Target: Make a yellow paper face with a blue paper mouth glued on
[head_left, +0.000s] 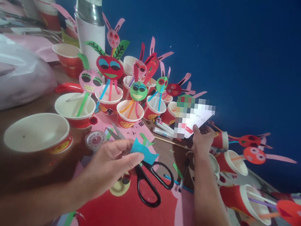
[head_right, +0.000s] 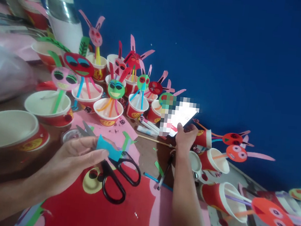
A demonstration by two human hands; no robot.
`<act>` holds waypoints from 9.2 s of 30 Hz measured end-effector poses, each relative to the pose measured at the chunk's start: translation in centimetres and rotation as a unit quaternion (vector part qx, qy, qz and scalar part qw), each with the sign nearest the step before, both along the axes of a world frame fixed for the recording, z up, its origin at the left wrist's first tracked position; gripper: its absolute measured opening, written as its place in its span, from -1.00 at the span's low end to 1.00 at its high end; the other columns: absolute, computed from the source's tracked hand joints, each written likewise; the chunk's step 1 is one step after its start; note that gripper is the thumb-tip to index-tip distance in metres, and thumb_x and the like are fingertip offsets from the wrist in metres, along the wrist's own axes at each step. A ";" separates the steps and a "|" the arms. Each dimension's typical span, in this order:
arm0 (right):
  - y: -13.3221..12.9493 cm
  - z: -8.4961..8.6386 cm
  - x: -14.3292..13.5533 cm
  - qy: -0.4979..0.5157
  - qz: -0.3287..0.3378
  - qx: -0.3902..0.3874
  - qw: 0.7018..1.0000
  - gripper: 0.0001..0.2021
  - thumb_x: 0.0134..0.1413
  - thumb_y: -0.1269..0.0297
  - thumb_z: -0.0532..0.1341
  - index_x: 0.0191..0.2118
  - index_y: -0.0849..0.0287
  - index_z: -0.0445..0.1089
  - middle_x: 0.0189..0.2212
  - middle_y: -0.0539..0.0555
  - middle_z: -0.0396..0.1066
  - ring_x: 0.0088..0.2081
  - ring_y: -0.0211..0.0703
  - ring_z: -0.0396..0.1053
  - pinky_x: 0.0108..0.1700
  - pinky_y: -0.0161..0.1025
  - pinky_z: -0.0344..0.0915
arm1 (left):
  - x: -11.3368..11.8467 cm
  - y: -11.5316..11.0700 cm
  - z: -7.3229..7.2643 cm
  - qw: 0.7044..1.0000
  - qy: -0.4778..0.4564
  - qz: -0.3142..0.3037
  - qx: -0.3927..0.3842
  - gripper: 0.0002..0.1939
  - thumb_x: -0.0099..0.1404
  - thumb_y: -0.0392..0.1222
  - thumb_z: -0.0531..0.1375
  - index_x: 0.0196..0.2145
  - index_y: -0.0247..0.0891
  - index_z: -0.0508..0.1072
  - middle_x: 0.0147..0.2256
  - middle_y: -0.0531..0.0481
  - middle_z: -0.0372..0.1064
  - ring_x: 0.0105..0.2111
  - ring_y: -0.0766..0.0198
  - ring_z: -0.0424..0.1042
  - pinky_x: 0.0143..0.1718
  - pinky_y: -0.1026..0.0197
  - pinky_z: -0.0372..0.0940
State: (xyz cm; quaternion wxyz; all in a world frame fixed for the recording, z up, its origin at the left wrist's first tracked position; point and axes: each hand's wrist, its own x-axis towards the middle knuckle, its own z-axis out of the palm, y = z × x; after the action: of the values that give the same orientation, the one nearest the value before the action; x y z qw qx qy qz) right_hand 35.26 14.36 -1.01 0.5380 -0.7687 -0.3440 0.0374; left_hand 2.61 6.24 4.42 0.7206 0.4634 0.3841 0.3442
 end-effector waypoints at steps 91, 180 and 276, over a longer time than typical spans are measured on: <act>-12.2 4.6 -14.8 0.218 0.544 -0.064 0.807 -0.59 0.10 -0.09 0.09 -0.06 0.09 0.12 -0.40 -0.02 0.26 -0.39 -0.22 0.25 -0.27 -0.25 0.24 | 0.1 -0.4 -0.8 0.990 -0.110 0.027 -0.089 -0.87 0.13 -0.18 0.25 -0.42 -0.31 0.42 -0.53 0.04 0.35 -0.54 0.39 0.29 -0.51 0.33 0.21; -13.0 4.8 -15.8 0.171 0.603 -0.225 0.746 -0.58 -0.03 -0.13 0.18 -0.30 0.11 0.10 -0.51 -0.09 0.13 -0.52 -0.33 0.04 -0.50 -0.37 0.04 | -0.5 0.7 -0.1 0.988 -0.107 0.089 -0.074 -0.94 0.13 -0.29 0.20 -0.40 -0.34 0.38 -0.50 0.03 0.35 -0.50 0.34 0.35 -0.58 0.36 0.27; -13.2 4.3 -16.2 0.311 0.540 -0.220 0.751 -0.57 -0.18 -0.03 0.34 -0.35 0.17 0.19 -0.71 -0.16 0.18 -0.75 -0.43 0.15 -0.70 -0.48 0.06 | -0.9 0.9 -0.4 0.985 -0.120 0.067 -0.108 -0.98 0.19 -0.31 0.14 -0.39 -0.32 0.36 -0.43 0.00 0.32 -0.47 0.35 0.28 -0.54 0.29 0.31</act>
State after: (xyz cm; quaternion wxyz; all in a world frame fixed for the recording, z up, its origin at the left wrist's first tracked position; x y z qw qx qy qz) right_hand 19.01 1.16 3.32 0.3212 -0.4980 -0.4980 0.6331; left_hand 1.71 7.11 4.02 0.7825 0.3111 0.3604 0.4014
